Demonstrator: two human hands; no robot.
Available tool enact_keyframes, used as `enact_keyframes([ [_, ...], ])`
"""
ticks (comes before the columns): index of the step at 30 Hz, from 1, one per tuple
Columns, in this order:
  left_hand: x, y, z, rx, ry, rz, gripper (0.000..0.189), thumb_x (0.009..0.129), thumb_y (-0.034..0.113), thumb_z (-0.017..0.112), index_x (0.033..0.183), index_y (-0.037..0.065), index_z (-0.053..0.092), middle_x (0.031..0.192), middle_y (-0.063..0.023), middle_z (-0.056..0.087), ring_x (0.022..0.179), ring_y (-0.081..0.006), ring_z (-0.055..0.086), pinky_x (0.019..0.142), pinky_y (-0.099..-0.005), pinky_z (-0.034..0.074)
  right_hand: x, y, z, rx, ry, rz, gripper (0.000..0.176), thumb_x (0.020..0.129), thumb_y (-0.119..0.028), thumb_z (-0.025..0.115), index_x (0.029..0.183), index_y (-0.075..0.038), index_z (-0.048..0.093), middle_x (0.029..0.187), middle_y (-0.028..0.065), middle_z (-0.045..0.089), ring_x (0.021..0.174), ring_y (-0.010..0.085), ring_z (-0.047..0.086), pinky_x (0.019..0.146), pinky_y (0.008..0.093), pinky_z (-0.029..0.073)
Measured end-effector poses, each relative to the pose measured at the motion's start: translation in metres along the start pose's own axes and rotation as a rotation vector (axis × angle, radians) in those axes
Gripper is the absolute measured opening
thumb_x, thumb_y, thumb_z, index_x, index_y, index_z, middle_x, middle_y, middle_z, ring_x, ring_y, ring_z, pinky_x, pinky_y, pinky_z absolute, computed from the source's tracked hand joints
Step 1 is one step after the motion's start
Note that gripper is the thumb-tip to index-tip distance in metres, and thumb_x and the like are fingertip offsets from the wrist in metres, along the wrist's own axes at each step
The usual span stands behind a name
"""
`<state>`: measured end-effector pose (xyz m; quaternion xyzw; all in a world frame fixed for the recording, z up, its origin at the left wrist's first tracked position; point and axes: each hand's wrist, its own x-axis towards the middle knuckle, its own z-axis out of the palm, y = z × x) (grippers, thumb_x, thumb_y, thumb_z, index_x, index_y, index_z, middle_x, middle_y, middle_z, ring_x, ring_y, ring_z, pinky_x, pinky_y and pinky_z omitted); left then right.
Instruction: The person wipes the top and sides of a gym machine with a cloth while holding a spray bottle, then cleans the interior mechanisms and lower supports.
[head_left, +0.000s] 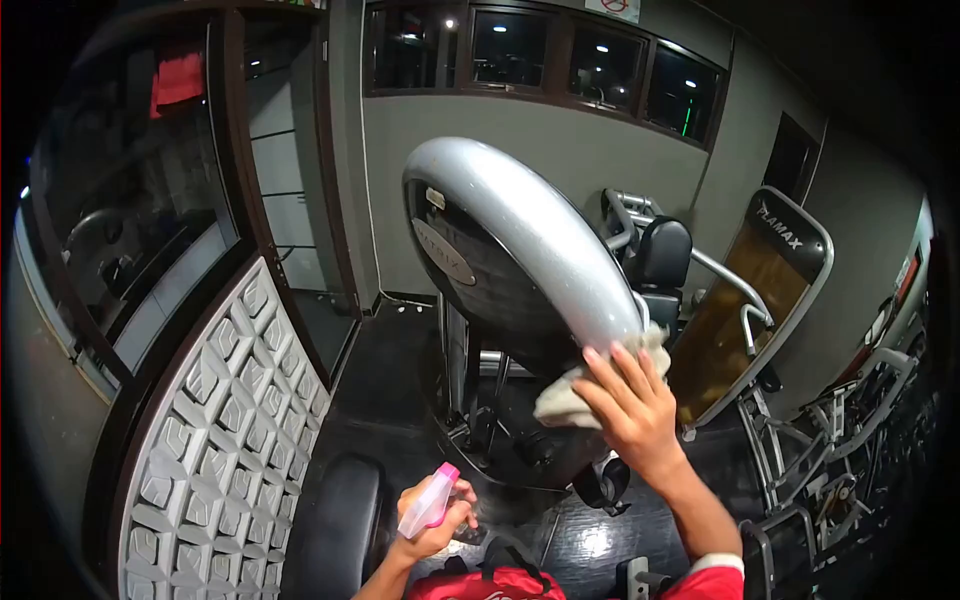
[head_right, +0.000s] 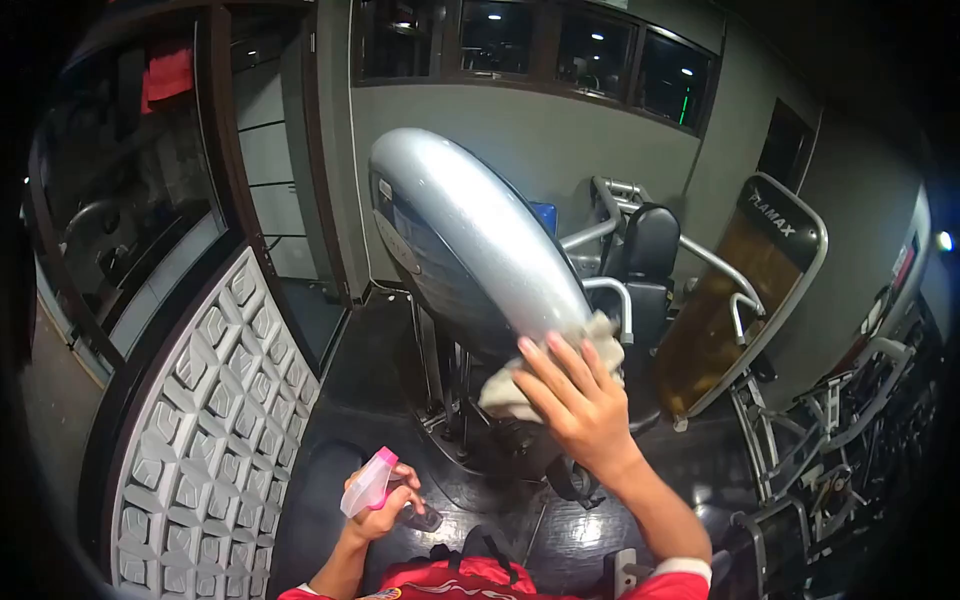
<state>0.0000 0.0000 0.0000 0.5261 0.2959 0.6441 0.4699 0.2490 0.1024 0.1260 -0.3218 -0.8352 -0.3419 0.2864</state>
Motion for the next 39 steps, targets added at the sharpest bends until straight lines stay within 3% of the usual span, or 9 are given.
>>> enact_keyframes([
  [7, -0.003, -0.004, -0.001, -0.083, 0.085, -0.018, 0.023, 0.080, -0.010, 0.056, 0.102, -0.008, 0.053, 0.083, -0.0159, 0.062, 0.062, -0.0199, 0.065, 0.058, -0.0286, 0.054, 0.064, 0.017, 0.004, 0.092, 0.225, -0.009, 0.031, 0.075, -0.010, 0.060, 0.105, -0.015, 0.065, 0.121, 0.0112, 0.058, 0.116, 0.0348, 0.051, 0.101, 0.0470, 0.037],
  [11, -0.006, -0.008, -0.002, -0.092, 0.060, -0.045, 0.023, 0.080, -0.009, 0.057, 0.103, -0.008, 0.053, 0.083, -0.0160, 0.062, 0.063, -0.0199, 0.065, 0.058, -0.0290, 0.054, 0.192, 0.041, 0.025, 0.447, 0.114, 0.020, 0.048, 0.071, 0.000, 0.051, 0.118, -0.010, 0.054, 0.130, 0.0126, 0.051, 0.128, 0.0315, 0.039, 0.099, 0.0443, 0.039],
  [15, -0.007, -0.010, 0.003, -0.078, 0.031, -0.059, 0.022, 0.081, -0.009, 0.057, 0.103, -0.007, 0.053, 0.084, -0.0155, 0.062, 0.063, -0.0198, 0.065, 0.059, -0.0295, 0.054, 0.235, 0.039, 0.028, 0.692, -0.113, 0.269, 0.046, 0.072, 0.001, 0.046, 0.118, -0.005, 0.054, 0.118, 0.0168, 0.058, 0.110, 0.0357, 0.053, 0.096, 0.0378, 0.041],
  [19, -0.009, -0.013, 0.005, -0.102, 0.003, -0.077, 0.022, 0.081, -0.008, 0.057, 0.103, -0.007, 0.053, 0.084, -0.0154, 0.062, 0.063, -0.0199, 0.065, 0.059, -0.0299, 0.054, 0.177, 0.034, 0.019, 0.513, 0.107, 0.128, 0.047, 0.070, 0.002, 0.046, 0.116, -0.005, 0.054, 0.125, 0.0170, 0.052, 0.117, 0.0331, 0.049, 0.101, 0.0365, 0.037],
  [26, -0.015, -0.021, -0.005, -0.102, -0.004, -0.113, 0.022, 0.083, -0.007, 0.056, 0.104, -0.008, 0.052, 0.084, -0.0158, 0.062, 0.062, -0.0208, 0.065, 0.058, -0.0312, 0.055, -0.007, 0.009, 0.020, 0.585, 0.366, 0.424, 0.056, 0.061, 0.007, 0.048, 0.115, -0.005, 0.055, 0.131, 0.0226, 0.048, 0.120, 0.0379, 0.048, 0.102, 0.0403, 0.037],
  [30, -0.009, -0.017, 0.001, -0.139, -0.010, -0.150, 0.023, 0.083, -0.007, 0.057, 0.106, -0.007, 0.052, 0.086, -0.0150, 0.061, 0.063, -0.0198, 0.064, 0.057, -0.0303, 0.055, -0.030, 0.008, 0.027, 0.655, 0.386, 0.553, 0.054, 0.063, 0.006, 0.048, 0.116, -0.003, 0.054, 0.130, 0.0234, 0.049, 0.122, 0.0375, 0.047, 0.102, 0.0405, 0.036],
  [31, -0.009, -0.016, 0.000, -0.148, -0.020, -0.154, 0.023, 0.083, -0.006, 0.057, 0.106, -0.007, 0.052, 0.087, -0.0148, 0.061, 0.064, -0.0195, 0.064, 0.057, -0.0300, 0.054, -0.013, 0.013, 0.023, 0.793, 0.379, 0.631, 0.044, 0.073, 0.005, 0.041, 0.115, 0.004, 0.052, 0.133, 0.0223, 0.046, 0.126, 0.0304, 0.044, 0.105, 0.0371, 0.031],
  [35, -0.011, -0.017, -0.002, -0.135, -0.055, -0.121, 0.024, 0.083, -0.006, 0.058, 0.106, -0.007, 0.053, 0.086, -0.0149, 0.061, 0.064, -0.0188, 0.064, 0.058, -0.0292, 0.054, 0.090, 0.041, 0.002, 0.713, 0.183, 0.366, 0.054, 0.069, 0.008, 0.038, 0.121, 0.002, 0.051, 0.132, 0.0174, 0.049, 0.127, 0.0300, 0.043, 0.107, 0.0365, 0.029],
  [39, -0.015, -0.015, -0.002, -0.055, -0.024, -0.113, 0.023, 0.083, -0.007, 0.057, 0.106, -0.007, 0.053, 0.086, -0.0149, 0.062, 0.065, -0.0196, 0.065, 0.058, -0.0295, 0.055, 0.205, 0.059, 0.035, 0.759, 0.080, 0.177, 0.046, 0.076, -0.001, 0.045, 0.121, -0.007, 0.053, 0.116, 0.0195, 0.059, 0.109, 0.0375, 0.055, 0.095, 0.0394, 0.042],
])
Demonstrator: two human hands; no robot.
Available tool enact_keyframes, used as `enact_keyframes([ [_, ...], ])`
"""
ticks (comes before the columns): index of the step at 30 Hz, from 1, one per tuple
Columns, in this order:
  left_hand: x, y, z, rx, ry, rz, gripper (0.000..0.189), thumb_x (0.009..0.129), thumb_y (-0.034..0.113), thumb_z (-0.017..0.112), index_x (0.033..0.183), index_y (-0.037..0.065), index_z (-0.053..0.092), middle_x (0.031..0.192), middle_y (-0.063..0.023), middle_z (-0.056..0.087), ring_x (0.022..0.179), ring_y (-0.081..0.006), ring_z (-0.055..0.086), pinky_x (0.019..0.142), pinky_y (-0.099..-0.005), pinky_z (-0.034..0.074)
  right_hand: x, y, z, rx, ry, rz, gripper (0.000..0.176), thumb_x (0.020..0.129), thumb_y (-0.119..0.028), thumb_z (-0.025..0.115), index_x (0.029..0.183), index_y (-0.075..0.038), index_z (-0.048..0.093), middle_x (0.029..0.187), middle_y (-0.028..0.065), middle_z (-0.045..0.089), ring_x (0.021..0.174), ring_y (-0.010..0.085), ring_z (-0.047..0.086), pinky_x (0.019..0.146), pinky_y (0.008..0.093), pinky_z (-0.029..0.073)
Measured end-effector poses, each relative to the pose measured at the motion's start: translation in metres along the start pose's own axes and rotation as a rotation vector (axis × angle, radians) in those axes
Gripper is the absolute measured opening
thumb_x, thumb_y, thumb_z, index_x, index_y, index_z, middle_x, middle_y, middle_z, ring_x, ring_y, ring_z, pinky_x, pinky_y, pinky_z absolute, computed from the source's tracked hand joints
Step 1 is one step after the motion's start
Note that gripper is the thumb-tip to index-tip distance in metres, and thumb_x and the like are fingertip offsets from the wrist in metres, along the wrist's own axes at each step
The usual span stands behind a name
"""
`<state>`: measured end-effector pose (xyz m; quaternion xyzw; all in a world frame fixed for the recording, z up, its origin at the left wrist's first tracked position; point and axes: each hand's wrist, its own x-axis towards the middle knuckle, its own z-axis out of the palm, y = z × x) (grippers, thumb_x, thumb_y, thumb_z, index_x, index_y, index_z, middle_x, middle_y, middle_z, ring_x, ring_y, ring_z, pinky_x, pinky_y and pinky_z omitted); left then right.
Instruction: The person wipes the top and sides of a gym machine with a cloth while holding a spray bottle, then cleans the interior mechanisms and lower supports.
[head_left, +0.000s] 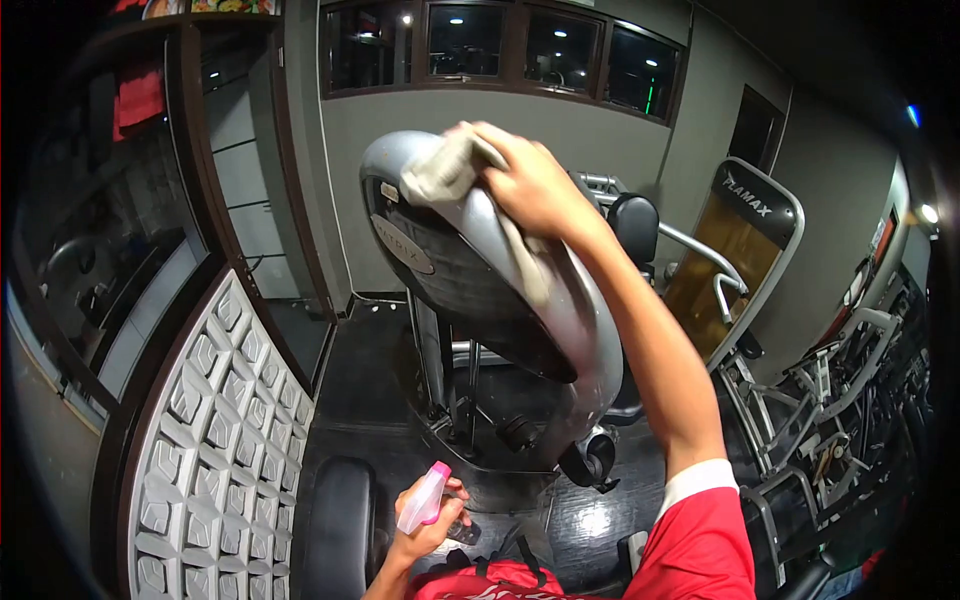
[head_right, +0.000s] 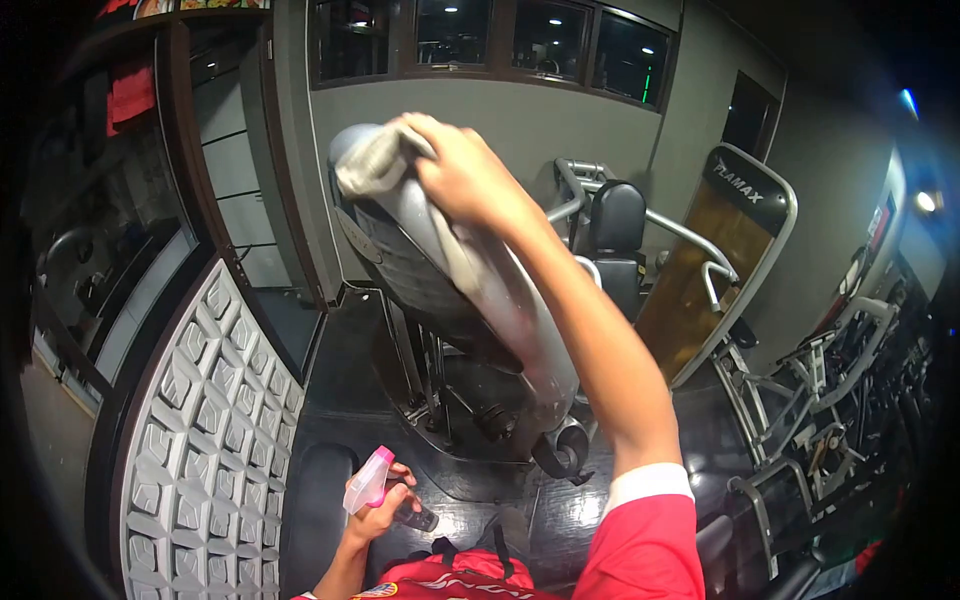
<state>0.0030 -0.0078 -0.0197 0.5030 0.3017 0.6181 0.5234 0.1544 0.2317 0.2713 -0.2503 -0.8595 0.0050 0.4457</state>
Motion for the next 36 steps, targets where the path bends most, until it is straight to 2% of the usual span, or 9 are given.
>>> enact_keyframes([
  [5, -0.003, -0.001, 0.006, -0.025, 0.034, -0.004, 0.022, 0.083, -0.006, 0.056, 0.105, -0.007, 0.053, 0.085, -0.0145, 0.062, 0.064, -0.0199, 0.065, 0.058, -0.0294, 0.054, 0.035, -0.003, 0.016, -0.113, -0.114, 0.236, 0.033, 0.084, -0.011, 0.048, 0.117, -0.009, 0.053, 0.103, 0.0199, 0.062, 0.098, 0.0377, 0.058, 0.086, 0.0412, 0.045],
  [6, -0.004, -0.001, 0.007, -0.041, 0.048, 0.003, 0.022, 0.083, -0.006, 0.056, 0.105, -0.007, 0.053, 0.085, -0.0144, 0.062, 0.064, -0.0199, 0.065, 0.058, -0.0293, 0.054, 0.022, -0.009, 0.010, -0.081, -0.113, 0.209, 0.037, 0.082, -0.009, 0.047, 0.118, -0.009, 0.053, 0.112, 0.0209, 0.060, 0.105, 0.0379, 0.056, 0.091, 0.0401, 0.043],
  [8, -0.005, -0.003, 0.008, -0.025, 0.027, -0.003, 0.022, 0.083, -0.007, 0.056, 0.105, -0.007, 0.053, 0.085, -0.0144, 0.062, 0.064, -0.0199, 0.065, 0.058, -0.0293, 0.054, -0.011, -0.009, 0.001, -0.169, -0.016, -0.020, 0.044, 0.077, -0.004, 0.046, 0.120, -0.009, 0.053, 0.124, 0.0209, 0.053, 0.114, 0.0380, 0.050, 0.097, 0.0385, 0.040],
  [14, -0.003, -0.006, 0.008, -0.001, -0.006, -0.015, 0.023, 0.082, -0.008, 0.056, 0.105, -0.007, 0.053, 0.086, -0.0145, 0.062, 0.063, -0.0197, 0.065, 0.058, -0.0292, 0.054, -0.145, -0.027, -0.027, -0.102, 0.154, 0.186, 0.063, 0.062, 0.004, 0.043, 0.123, -0.008, 0.051, 0.137, 0.0195, 0.042, 0.125, 0.0351, 0.043, 0.105, 0.0369, 0.034],
  [20, -0.001, -0.004, 0.009, -0.038, 0.000, -0.002, 0.025, 0.081, -0.008, 0.057, 0.105, -0.006, 0.053, 0.086, -0.0146, 0.062, 0.063, -0.0191, 0.064, 0.057, -0.0290, 0.054, -0.319, 0.014, 0.035, -0.084, 0.561, 0.264, 0.063, 0.063, 0.008, 0.042, 0.123, -0.007, 0.050, 0.135, 0.0296, 0.039, 0.126, 0.0446, 0.038, 0.105, 0.0451, 0.033],
  [24, 0.001, -0.005, 0.011, -0.029, -0.027, 0.011, 0.025, 0.081, -0.008, 0.058, 0.106, -0.006, 0.053, 0.086, -0.0147, 0.062, 0.063, -0.0189, 0.064, 0.057, -0.0292, 0.054, -0.308, 0.009, 0.042, -0.055, 0.678, 0.335, 0.056, 0.068, 0.004, 0.047, 0.122, -0.006, 0.050, 0.135, 0.0284, 0.041, 0.127, 0.0442, 0.038, 0.105, 0.0452, 0.032],
  [28, 0.003, -0.007, 0.017, -0.062, -0.034, -0.014, 0.025, 0.081, -0.007, 0.058, 0.106, -0.006, 0.053, 0.085, -0.0145, 0.062, 0.063, -0.0188, 0.064, 0.057, -0.0290, 0.054, -0.210, -0.024, 0.002, -0.302, 0.396, 0.063, 0.051, 0.070, 0.001, 0.055, 0.120, -0.004, 0.056, 0.135, 0.0266, 0.042, 0.125, 0.0394, 0.042, 0.106, 0.0452, 0.030],
  [33, 0.006, -0.010, 0.023, -0.058, -0.086, -0.013, 0.024, 0.082, -0.007, 0.057, 0.106, -0.006, 0.053, 0.085, -0.0148, 0.062, 0.063, -0.0189, 0.064, 0.057, -0.0285, 0.054, -0.157, -0.051, 0.008, -0.639, 0.216, -0.012, 0.061, 0.058, 0.002, 0.056, 0.116, -0.017, 0.062, 0.130, 0.0102, 0.052, 0.122, 0.0348, 0.046, 0.103, 0.0471, 0.035],
  [36, 0.004, -0.014, 0.021, -0.070, -0.065, -0.024, 0.024, 0.082, -0.007, 0.057, 0.105, -0.006, 0.053, 0.085, -0.0151, 0.062, 0.063, -0.0193, 0.064, 0.057, -0.0286, 0.054, -0.195, -0.052, 0.015, -0.604, 0.259, 0.077, 0.061, 0.056, 0.002, 0.056, 0.114, -0.017, 0.064, 0.130, 0.0093, 0.053, 0.122, 0.0349, 0.046, 0.102, 0.0470, 0.037],
])
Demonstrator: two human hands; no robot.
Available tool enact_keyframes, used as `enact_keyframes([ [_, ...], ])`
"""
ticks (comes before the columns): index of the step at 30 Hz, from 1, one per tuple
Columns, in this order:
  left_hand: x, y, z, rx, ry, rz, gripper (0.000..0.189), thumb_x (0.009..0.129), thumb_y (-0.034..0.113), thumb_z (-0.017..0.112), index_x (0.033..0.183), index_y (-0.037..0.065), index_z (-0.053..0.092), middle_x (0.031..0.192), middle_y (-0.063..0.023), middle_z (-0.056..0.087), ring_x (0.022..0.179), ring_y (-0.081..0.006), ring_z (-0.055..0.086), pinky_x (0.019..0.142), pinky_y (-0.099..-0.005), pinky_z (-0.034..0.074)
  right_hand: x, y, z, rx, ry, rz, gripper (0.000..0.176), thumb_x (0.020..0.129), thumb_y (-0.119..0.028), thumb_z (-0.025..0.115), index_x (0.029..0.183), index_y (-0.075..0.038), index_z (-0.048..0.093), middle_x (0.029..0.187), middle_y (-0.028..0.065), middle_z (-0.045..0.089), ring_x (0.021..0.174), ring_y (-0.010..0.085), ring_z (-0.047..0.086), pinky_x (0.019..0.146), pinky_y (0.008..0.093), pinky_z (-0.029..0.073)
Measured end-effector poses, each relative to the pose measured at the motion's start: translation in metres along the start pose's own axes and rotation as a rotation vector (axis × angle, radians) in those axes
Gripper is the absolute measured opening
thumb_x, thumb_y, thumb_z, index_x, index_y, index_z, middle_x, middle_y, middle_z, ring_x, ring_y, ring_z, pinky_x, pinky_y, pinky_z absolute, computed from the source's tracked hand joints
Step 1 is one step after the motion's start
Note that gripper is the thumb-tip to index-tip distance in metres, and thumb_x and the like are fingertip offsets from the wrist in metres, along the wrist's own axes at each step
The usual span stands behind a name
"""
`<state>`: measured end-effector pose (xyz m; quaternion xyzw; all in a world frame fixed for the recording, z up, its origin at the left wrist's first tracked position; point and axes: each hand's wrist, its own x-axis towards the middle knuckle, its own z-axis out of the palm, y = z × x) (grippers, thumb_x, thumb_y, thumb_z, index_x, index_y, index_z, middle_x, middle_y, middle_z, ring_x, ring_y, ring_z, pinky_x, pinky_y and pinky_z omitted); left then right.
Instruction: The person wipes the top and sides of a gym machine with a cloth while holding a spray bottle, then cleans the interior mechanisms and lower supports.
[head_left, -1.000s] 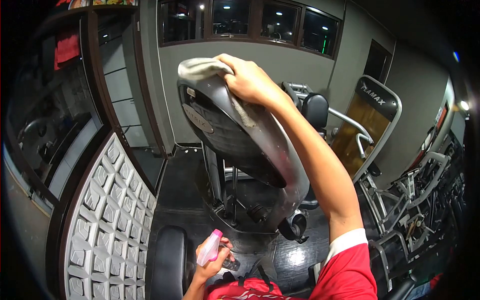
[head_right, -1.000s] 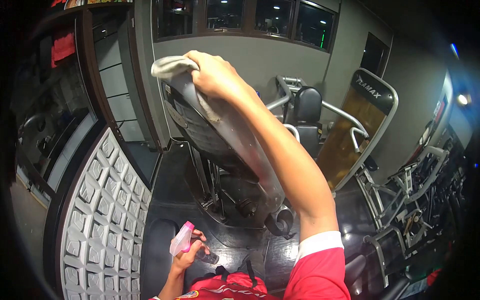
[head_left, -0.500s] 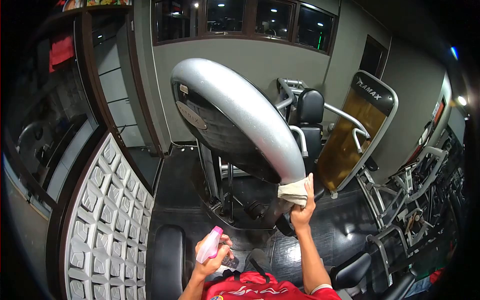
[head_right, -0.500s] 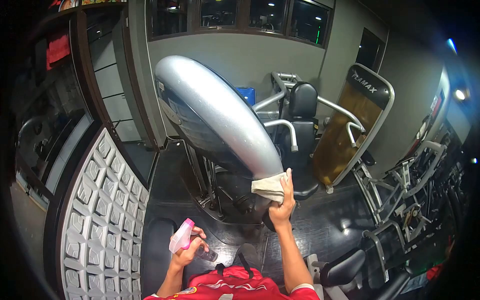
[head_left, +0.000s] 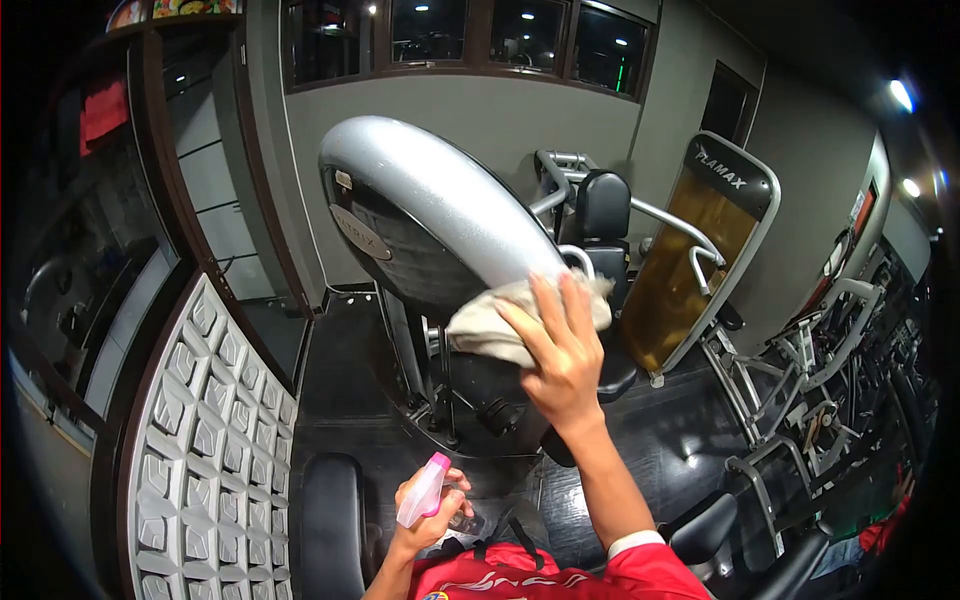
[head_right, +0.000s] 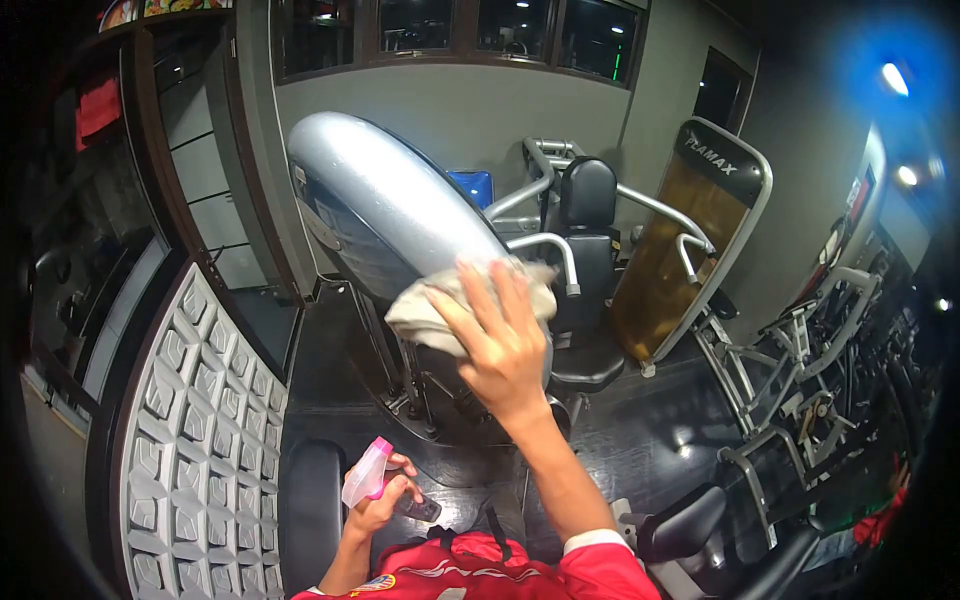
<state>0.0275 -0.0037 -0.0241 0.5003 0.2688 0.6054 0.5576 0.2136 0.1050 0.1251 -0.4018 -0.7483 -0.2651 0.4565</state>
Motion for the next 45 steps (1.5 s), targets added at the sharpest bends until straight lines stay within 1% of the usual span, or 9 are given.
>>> enact_keyframes([
  [10, -0.015, 0.002, -0.013, 0.005, 0.046, -0.009, 0.024, 0.084, -0.005, 0.056, 0.107, -0.007, 0.051, 0.087, -0.0159, 0.061, 0.064, -0.0204, 0.065, 0.058, -0.0297, 0.054, -0.149, 0.015, 0.015, 0.268, 0.060, 0.491, 0.049, 0.062, 0.003, 0.054, 0.111, -0.002, 0.059, 0.136, 0.0283, 0.039, 0.127, 0.0451, 0.037, 0.104, 0.0461, 0.033],
  [15, -0.017, 0.004, -0.016, 0.022, 0.034, 0.019, 0.024, 0.083, -0.005, 0.056, 0.106, -0.007, 0.051, 0.087, -0.0161, 0.060, 0.065, -0.0210, 0.065, 0.058, -0.0295, 0.053, -0.070, 0.023, 0.008, 0.471, 0.660, 0.351, 0.047, 0.091, -0.025, 0.051, 0.128, 0.001, 0.038, 0.142, 0.0273, 0.029, 0.128, 0.0416, 0.037, 0.106, 0.0481, 0.029],
  [20, -0.014, 0.001, -0.013, 0.008, 0.043, 0.008, 0.024, 0.083, -0.004, 0.056, 0.106, -0.007, 0.051, 0.088, -0.0164, 0.060, 0.065, -0.0215, 0.065, 0.059, -0.0296, 0.053, 0.005, 0.011, 0.005, 0.216, 0.062, 0.208, 0.050, 0.072, -0.002, 0.058, 0.122, -0.006, 0.054, 0.133, 0.0230, 0.045, 0.128, 0.0391, 0.038, 0.107, 0.0464, 0.027],
  [22, -0.014, -0.002, -0.013, 0.023, 0.024, 0.010, 0.024, 0.084, -0.003, 0.057, 0.107, -0.007, 0.050, 0.088, -0.0166, 0.060, 0.065, -0.0211, 0.065, 0.059, -0.0293, 0.053, -0.002, 0.010, 0.014, 0.098, 0.132, 0.107, 0.061, 0.062, 0.004, 0.056, 0.122, -0.009, 0.054, 0.133, 0.0222, 0.045, 0.126, 0.0405, 0.038, 0.107, 0.0476, 0.027],
  [29, -0.016, -0.012, -0.019, -0.001, 0.058, -0.009, 0.025, 0.084, -0.001, 0.058, 0.107, -0.006, 0.050, 0.088, -0.0166, 0.060, 0.064, -0.0204, 0.065, 0.059, -0.0290, 0.053, -0.092, 0.021, 0.032, 0.251, 0.319, 0.362, 0.057, 0.071, 0.000, 0.048, 0.127, -0.002, 0.046, 0.137, 0.0263, 0.038, 0.131, 0.0431, 0.032, 0.110, 0.0502, 0.020],
  [31, -0.018, -0.014, -0.023, -0.002, 0.055, -0.011, 0.024, 0.084, -0.002, 0.057, 0.107, -0.006, 0.050, 0.088, -0.0163, 0.060, 0.065, -0.0206, 0.065, 0.059, -0.0296, 0.053, -0.156, 0.031, 0.057, 0.390, 0.353, 0.636, 0.051, 0.081, 0.002, 0.044, 0.132, 0.000, 0.038, 0.139, 0.0261, 0.035, 0.129, 0.0407, 0.036, 0.106, 0.0431, 0.030],
  [34, -0.018, -0.010, -0.022, 0.048, -0.021, -0.033, 0.025, 0.088, 0.002, 0.054, 0.112, -0.001, 0.047, 0.093, -0.0163, 0.055, 0.064, -0.0233, 0.063, 0.060, -0.0345, 0.055, -0.215, 0.028, 0.067, 0.299, 0.118, 1.170, 0.041, 0.093, -0.013, 0.045, 0.129, 0.006, 0.040, 0.115, 0.0254, 0.058, 0.111, 0.0368, 0.054, 0.092, 0.0378, 0.041],
  [40, -0.019, -0.012, -0.021, 0.082, -0.027, -0.053, 0.026, 0.087, 0.002, 0.055, 0.111, -0.003, 0.047, 0.092, -0.0166, 0.056, 0.063, -0.0237, 0.064, 0.059, -0.0342, 0.055, -0.213, 0.025, 0.076, 0.406, 0.257, 1.256, 0.042, 0.095, -0.017, 0.045, 0.129, 0.007, 0.040, 0.125, 0.0223, 0.053, 0.118, 0.0311, 0.050, 0.097, 0.0360, 0.036],
  [45, -0.019, -0.017, -0.026, 0.116, -0.010, -0.032, 0.026, 0.087, 0.002, 0.055, 0.112, -0.003, 0.047, 0.092, -0.0162, 0.056, 0.063, -0.0238, 0.063, 0.059, -0.0342, 0.055, -0.132, 0.012, 0.052, 0.447, 0.447, 1.042, 0.042, 0.095, -0.017, 0.046, 0.128, 0.009, 0.040, 0.125, 0.0233, 0.051, 0.118, 0.0314, 0.049, 0.098, 0.0363, 0.036],
])
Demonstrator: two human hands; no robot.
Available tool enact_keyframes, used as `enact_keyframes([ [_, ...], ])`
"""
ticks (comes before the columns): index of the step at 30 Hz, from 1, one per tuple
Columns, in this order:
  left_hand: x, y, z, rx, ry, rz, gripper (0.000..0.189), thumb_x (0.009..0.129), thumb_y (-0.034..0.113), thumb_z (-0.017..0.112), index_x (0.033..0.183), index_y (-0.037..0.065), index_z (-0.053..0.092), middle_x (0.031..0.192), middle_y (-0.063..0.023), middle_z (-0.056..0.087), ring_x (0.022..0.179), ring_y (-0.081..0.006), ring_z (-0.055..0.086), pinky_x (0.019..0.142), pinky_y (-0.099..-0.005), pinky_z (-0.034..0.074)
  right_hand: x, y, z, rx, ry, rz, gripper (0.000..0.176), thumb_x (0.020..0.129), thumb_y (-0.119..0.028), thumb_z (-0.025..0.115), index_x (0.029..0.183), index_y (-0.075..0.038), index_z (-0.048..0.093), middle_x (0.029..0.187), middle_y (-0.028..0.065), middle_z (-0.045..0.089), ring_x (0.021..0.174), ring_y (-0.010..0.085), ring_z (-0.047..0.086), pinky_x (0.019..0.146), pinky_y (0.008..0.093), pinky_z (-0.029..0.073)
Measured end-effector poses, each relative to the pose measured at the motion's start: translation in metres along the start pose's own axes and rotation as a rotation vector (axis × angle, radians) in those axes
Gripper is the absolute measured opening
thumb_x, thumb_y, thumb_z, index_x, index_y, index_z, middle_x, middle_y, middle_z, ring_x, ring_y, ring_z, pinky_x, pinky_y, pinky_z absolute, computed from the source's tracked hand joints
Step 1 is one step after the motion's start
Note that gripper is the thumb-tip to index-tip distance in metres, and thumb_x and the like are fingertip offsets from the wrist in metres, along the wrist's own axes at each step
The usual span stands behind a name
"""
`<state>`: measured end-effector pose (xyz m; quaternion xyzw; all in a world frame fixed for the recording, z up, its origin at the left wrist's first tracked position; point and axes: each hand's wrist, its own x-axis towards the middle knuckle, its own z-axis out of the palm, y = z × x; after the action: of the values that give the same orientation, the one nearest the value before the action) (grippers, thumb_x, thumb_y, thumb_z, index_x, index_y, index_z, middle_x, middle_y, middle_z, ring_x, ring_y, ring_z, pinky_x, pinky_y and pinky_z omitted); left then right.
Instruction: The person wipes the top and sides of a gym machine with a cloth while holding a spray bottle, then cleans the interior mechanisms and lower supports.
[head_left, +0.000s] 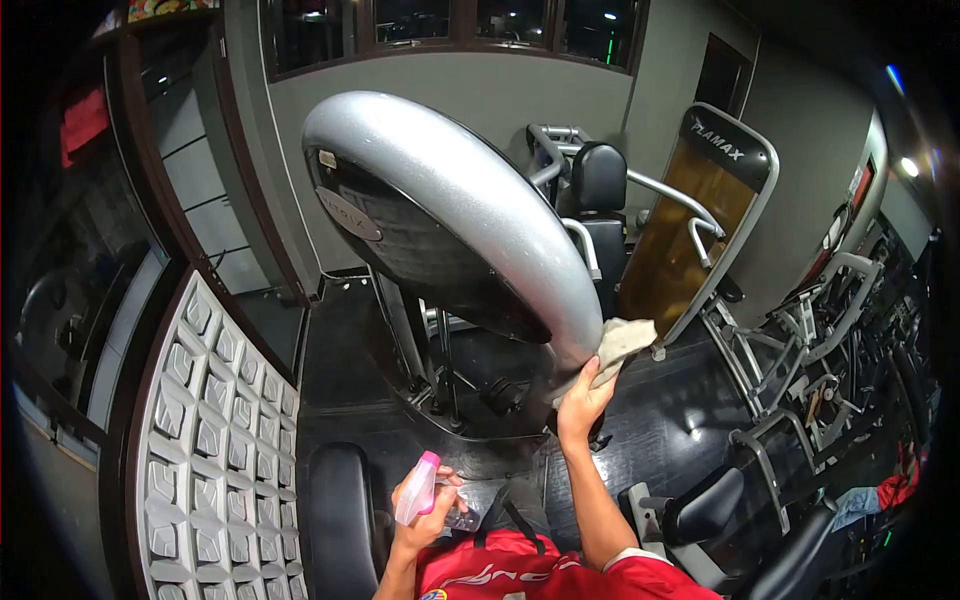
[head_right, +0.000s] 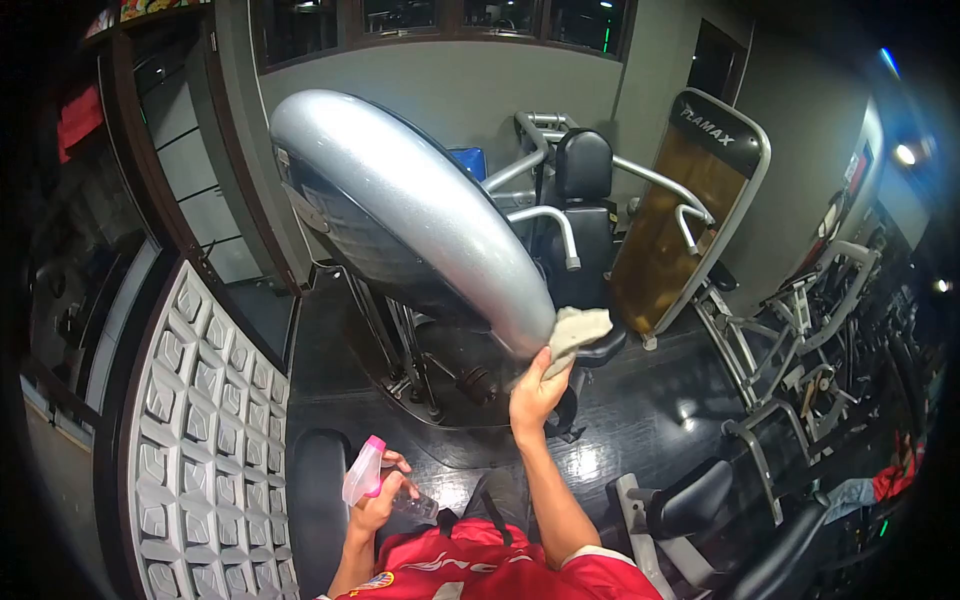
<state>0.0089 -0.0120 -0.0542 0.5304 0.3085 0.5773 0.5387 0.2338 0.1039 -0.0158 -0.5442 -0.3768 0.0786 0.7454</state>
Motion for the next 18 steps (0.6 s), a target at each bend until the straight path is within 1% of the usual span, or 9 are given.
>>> enact_keyframes([
  [3, 0.001, -0.002, 0.001, 0.005, -0.002, -0.006, 0.026, 0.087, 0.001, 0.055, 0.112, -0.003, 0.047, 0.092, -0.0161, 0.056, 0.063, -0.0239, 0.063, 0.059, -0.0341, 0.055, 0.006, -0.011, 0.010, 0.046, -0.033, -0.212, 0.044, 0.084, 0.000, 0.044, 0.127, 0.006, 0.040, 0.136, 0.0261, 0.040, 0.128, 0.0375, 0.038, 0.107, 0.0422, 0.027],
  [5, 0.001, -0.002, 0.001, 0.007, -0.008, -0.025, 0.026, 0.087, 0.001, 0.055, 0.112, -0.003, 0.047, 0.092, -0.0161, 0.056, 0.063, -0.0241, 0.063, 0.058, -0.0341, 0.055, 0.011, -0.003, -0.003, -0.116, -0.169, -0.613, 0.053, 0.086, -0.001, 0.047, 0.135, 0.007, 0.028, 0.142, 0.0245, 0.031, 0.131, 0.0375, 0.032, 0.109, 0.0410, 0.023],
  [6, 0.001, -0.002, 0.002, -0.007, -0.006, -0.032, 0.026, 0.087, 0.001, 0.054, 0.112, -0.003, 0.047, 0.092, -0.0160, 0.056, 0.062, -0.0241, 0.063, 0.058, -0.0340, 0.054, 0.004, 0.015, -0.006, -0.096, -0.151, -0.620, 0.057, 0.082, 0.001, 0.047, 0.135, 0.005, 0.029, 0.144, 0.0258, 0.027, 0.134, 0.0401, 0.027, 0.110, 0.0443, 0.019],
  [7, 0.001, -0.003, 0.003, -0.022, -0.004, -0.040, 0.026, 0.087, 0.000, 0.054, 0.112, -0.003, 0.047, 0.092, -0.0159, 0.056, 0.062, -0.0241, 0.063, 0.057, -0.0339, 0.054, -0.008, 0.033, -0.002, 0.012, -0.062, -0.471, 0.052, 0.087, -0.001, 0.045, 0.136, 0.004, 0.031, 0.143, 0.0251, 0.030, 0.133, 0.0361, 0.030, 0.110, 0.0405, 0.022],
  [9, 0.001, -0.003, 0.005, -0.028, -0.012, -0.046, 0.026, 0.087, 0.000, 0.054, 0.112, -0.003, 0.047, 0.092, -0.0158, 0.056, 0.063, -0.0242, 0.063, 0.057, -0.0340, 0.055, -0.044, 0.092, -0.014, -0.038, -0.025, 0.094, 0.046, 0.091, -0.007, 0.045, 0.135, 0.004, 0.034, 0.140, 0.0237, 0.036, 0.132, 0.0307, 0.034, 0.108, 0.0354, 0.025],
  [11, 0.000, -0.002, 0.004, -0.027, -0.014, -0.040, 0.026, 0.087, -0.001, 0.054, 0.112, -0.003, 0.048, 0.092, -0.0157, 0.056, 0.063, -0.0242, 0.063, 0.057, -0.0341, 0.055, -0.056, 0.115, -0.033, -0.219, -0.077, 0.280, 0.043, 0.094, -0.015, 0.045, 0.131, 0.006, 0.038, 0.133, 0.0228, 0.046, 0.125, 0.0273, 0.045, 0.100, 0.0331, 0.034],
  [12, 0.000, -0.004, 0.003, -0.027, -0.009, -0.052, 0.026, 0.087, -0.001, 0.054, 0.112, -0.003, 0.048, 0.092, -0.0157, 0.057, 0.063, -0.0244, 0.063, 0.057, -0.0342, 0.055, -0.049, 0.112, -0.029, -0.194, -0.021, 0.078, 0.042, 0.097, -0.019, 0.043, 0.131, 0.006, 0.040, 0.135, 0.0180, 0.045, 0.125, 0.0271, 0.042, 0.102, 0.0325, 0.031],
  [15, -0.006, -0.004, 0.005, -0.033, 0.001, -0.089, 0.026, 0.087, -0.001, 0.054, 0.112, -0.004, 0.048, 0.093, -0.0158, 0.057, 0.063, -0.0247, 0.064, 0.057, -0.0345, 0.055, -0.030, 0.099, -0.030, 0.054, 0.007, 0.393, 0.042, 0.098, -0.017, 0.041, 0.132, 0.006, 0.038, 0.134, 0.0173, 0.046, 0.124, 0.0253, 0.044, 0.101, 0.0339, 0.032],
  [18, -0.003, -0.001, 0.008, -0.066, 0.039, -0.092, 0.024, 0.086, -0.002, 0.056, 0.109, -0.006, 0.049, 0.090, -0.0150, 0.059, 0.063, -0.0220, 0.064, 0.058, -0.0319, 0.054, -0.018, 0.055, -0.014, 0.139, 0.057, 0.252, 0.043, 0.098, -0.019, 0.043, 0.132, 0.006, 0.038, 0.130, 0.0177, 0.049, 0.120, 0.0254, 0.047, 0.100, 0.0341, 0.034],
])
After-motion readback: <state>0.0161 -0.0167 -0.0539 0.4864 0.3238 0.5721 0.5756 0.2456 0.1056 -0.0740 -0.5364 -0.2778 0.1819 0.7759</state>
